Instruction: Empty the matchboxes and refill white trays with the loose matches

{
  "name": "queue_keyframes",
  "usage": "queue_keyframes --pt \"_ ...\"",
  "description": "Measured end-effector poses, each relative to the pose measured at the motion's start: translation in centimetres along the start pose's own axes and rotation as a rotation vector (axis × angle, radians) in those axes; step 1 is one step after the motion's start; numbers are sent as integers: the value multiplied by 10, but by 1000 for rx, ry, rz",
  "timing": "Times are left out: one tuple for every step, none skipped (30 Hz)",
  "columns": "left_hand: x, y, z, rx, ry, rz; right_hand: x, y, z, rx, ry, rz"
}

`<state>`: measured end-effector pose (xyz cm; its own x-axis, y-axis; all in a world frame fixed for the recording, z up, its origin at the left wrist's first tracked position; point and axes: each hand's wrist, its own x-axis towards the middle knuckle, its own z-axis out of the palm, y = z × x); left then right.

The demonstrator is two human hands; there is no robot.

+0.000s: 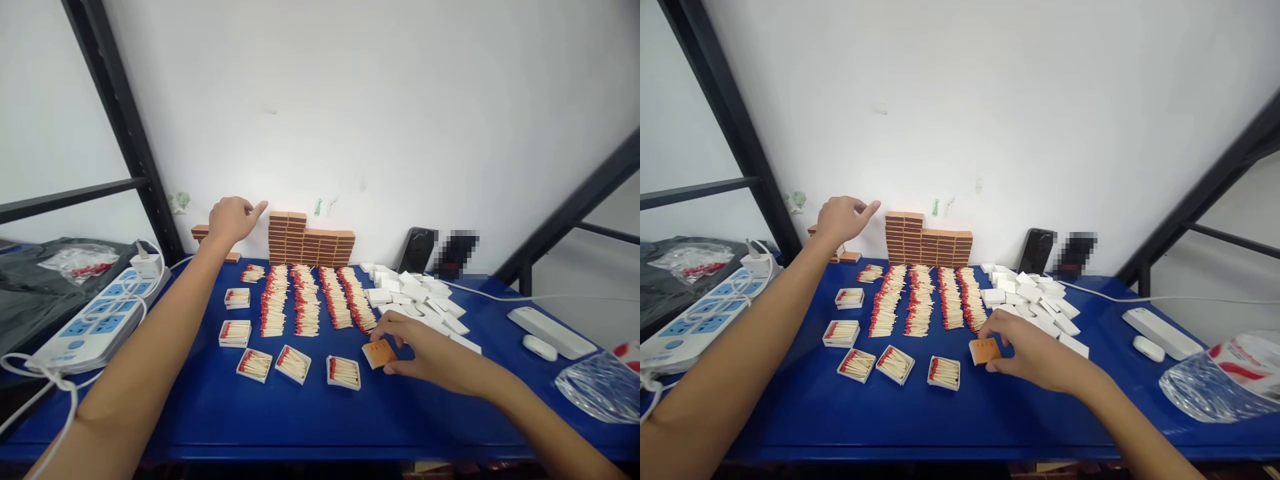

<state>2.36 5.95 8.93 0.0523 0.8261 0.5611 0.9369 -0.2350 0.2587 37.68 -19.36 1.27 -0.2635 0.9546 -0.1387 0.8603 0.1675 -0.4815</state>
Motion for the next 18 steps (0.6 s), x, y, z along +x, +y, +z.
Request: queue_keyframes --pt "0 -1 -1 7 2 -4 2 -3 -6 -15 15 -9" --pt "1 -2 -1 10 6 -8 6 -6 -14 -31 40 -23" --pt "1 -3 -2 9 8 -10 13 -10 -23 -45 79 -39" --pt "1 -4 -2 4 10 -11 22 -14 -34 -56 136 -56" --pt "1 -4 -2 -5 11 -8 34 -19 -46 -67 220 -74" --pt "1 -4 -1 -16 8 1 50 -24 -57 -74 316 -95" --pt "1 -4 -1 -27 1 16 68 -29 -69 -80 427 -123" --pt "0 -3 1 -36 -8 34 89 -34 -79 -88 510 -150" --pt "0 -3 2 -42 -18 54 111 -39 -88 -107 574 -166" --pt "-1 -2 4 -43 -31 73 134 -43 -95 -134 625 -171" --pt "-2 -1 7 -39 -44 87 156 -47 -100 -170 644 -184" --pt "-3 0 9 -33 -58 100 177 -51 -103 -219 638 -189" --pt "-4 1 12 -28 -71 106 195 -54 -105 -270 624 -186" --pt "-4 1 15 -24 -84 111 210 -56 -105 -305 608 -185" --pt "-5 2 18 -21 -92 113 223 -56 -104 -325 595 -184" --pt "-6 2 21 -18 -99 113 233 -56 -101 -336 585 -185" --pt "-6 2 23 -16 -104 114 240 -54 -99 -337 577 -189" --pt "-6 2 25 -13 -108 115 244 -52 -96 -333 571 -195"
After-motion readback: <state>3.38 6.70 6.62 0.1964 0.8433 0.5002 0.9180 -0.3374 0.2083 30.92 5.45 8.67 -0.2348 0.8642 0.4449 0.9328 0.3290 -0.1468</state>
